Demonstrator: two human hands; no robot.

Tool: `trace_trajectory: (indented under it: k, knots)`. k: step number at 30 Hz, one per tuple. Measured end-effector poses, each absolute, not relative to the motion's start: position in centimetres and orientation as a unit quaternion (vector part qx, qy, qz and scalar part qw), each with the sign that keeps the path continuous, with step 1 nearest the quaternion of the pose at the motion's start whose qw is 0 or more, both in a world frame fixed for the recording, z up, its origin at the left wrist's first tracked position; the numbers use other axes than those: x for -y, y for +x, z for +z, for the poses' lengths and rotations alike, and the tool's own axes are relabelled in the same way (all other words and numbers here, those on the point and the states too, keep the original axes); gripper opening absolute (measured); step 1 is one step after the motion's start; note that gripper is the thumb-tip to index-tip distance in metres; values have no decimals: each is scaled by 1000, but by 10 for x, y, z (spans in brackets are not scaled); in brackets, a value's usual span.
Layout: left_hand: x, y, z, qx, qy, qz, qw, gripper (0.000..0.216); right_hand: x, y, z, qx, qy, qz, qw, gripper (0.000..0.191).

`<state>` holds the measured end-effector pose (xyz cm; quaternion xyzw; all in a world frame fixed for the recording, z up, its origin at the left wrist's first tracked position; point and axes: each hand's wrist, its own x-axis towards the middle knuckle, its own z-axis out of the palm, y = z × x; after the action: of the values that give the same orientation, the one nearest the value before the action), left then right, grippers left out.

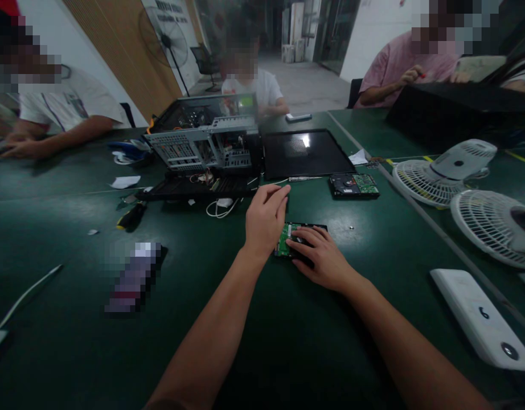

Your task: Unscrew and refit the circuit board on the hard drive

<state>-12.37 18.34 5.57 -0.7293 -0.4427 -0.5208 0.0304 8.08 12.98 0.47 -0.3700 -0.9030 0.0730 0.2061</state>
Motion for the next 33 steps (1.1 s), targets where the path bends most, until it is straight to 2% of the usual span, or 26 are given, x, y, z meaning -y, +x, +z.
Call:
trace_trajectory:
  k: [10,15,22,27,33]
  knots:
    - [-182,-119,54,430,-724,-539,-20,17,-132,80,1,905,-362,63,213,45]
    - [-182,-118,52,438,-704,-557,-50,26,-133,79,0,907,-363,54,205,45]
    - [-180,-119,60,463,-719,-519,2,11,-134,79,-1,906,-369,46,203,46]
    - [-180,-123,64,490,-726,-480,56,15,-135,79,-3,906,-369,45,203,45]
    - [-182,-122,56,474,-732,-488,23,29,-134,79,-1,907,-365,50,205,45]
